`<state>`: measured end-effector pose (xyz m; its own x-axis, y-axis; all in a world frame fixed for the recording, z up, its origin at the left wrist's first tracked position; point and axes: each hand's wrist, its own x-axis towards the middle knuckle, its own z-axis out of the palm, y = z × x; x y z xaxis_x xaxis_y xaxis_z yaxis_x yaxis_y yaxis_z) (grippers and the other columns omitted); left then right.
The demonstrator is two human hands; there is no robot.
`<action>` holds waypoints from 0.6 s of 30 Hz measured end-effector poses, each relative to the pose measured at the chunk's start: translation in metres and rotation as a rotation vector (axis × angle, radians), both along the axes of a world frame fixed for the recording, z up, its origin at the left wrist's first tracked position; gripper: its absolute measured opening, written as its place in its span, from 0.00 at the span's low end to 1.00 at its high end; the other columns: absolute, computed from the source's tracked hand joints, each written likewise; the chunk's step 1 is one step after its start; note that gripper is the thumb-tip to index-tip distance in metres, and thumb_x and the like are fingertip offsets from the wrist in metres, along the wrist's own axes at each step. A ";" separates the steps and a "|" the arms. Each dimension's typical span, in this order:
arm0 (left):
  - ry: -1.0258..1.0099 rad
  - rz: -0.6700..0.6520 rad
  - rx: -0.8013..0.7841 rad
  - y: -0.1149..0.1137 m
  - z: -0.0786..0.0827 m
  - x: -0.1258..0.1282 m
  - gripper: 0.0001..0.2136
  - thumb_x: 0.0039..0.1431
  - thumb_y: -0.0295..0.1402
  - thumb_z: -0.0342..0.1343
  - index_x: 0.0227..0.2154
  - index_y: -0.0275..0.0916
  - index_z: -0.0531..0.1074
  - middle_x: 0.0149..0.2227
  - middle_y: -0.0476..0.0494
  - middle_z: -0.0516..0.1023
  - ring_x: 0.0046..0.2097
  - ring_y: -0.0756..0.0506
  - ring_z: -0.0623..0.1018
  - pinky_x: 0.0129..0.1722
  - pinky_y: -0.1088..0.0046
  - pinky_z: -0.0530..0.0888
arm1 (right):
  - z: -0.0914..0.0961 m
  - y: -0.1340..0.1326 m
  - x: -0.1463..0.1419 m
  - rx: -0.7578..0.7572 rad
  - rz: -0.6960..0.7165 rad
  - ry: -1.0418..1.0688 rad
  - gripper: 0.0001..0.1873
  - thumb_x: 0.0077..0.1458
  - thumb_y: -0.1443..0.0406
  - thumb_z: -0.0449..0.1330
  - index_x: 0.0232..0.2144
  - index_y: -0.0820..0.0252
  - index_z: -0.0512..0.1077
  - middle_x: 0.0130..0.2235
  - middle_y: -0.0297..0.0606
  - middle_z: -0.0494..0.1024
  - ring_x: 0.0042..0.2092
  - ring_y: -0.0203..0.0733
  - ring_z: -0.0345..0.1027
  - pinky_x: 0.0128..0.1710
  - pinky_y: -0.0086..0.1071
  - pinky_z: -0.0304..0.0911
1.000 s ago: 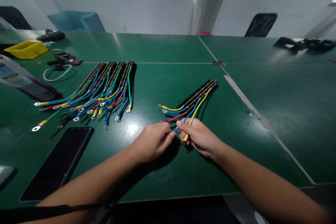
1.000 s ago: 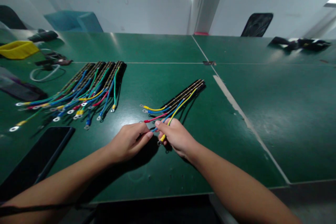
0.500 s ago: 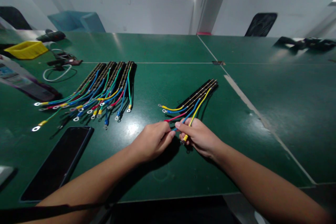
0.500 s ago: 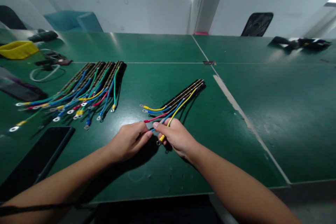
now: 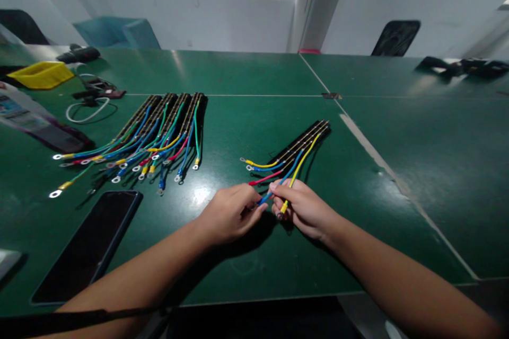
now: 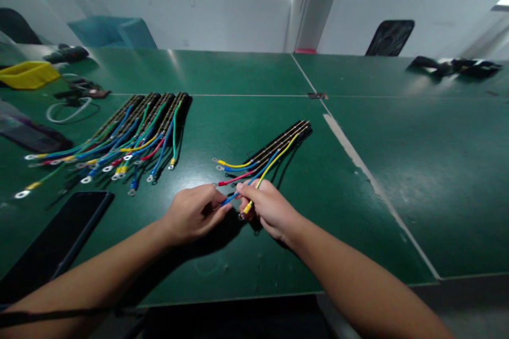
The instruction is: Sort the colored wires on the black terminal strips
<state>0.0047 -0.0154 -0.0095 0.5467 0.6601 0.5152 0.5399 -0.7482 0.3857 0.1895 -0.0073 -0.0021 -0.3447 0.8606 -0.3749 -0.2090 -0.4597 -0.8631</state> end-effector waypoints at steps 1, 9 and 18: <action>-0.010 -0.002 0.022 0.001 -0.001 0.000 0.06 0.60 0.33 0.53 0.30 0.37 0.66 0.24 0.50 0.70 0.26 0.53 0.69 0.26 0.77 0.64 | 0.000 0.000 0.000 -0.004 0.006 0.009 0.14 0.49 0.59 0.62 0.22 0.62 0.65 0.15 0.27 0.64 0.18 0.29 0.58 0.18 0.25 0.52; -0.066 -0.077 0.079 0.004 -0.002 -0.002 0.05 0.61 0.31 0.54 0.36 0.35 0.70 0.29 0.47 0.76 0.30 0.51 0.75 0.31 0.78 0.70 | 0.002 0.000 0.003 -0.040 0.021 0.049 0.13 0.49 0.61 0.62 0.23 0.62 0.65 0.16 0.27 0.64 0.17 0.28 0.58 0.17 0.22 0.52; -0.166 -0.180 0.013 0.004 0.005 -0.002 0.06 0.59 0.26 0.55 0.40 0.35 0.71 0.34 0.44 0.78 0.36 0.51 0.77 0.38 0.78 0.72 | 0.005 -0.001 0.003 -0.002 0.050 0.001 0.15 0.51 0.59 0.61 0.20 0.62 0.65 0.15 0.28 0.63 0.16 0.28 0.56 0.16 0.23 0.51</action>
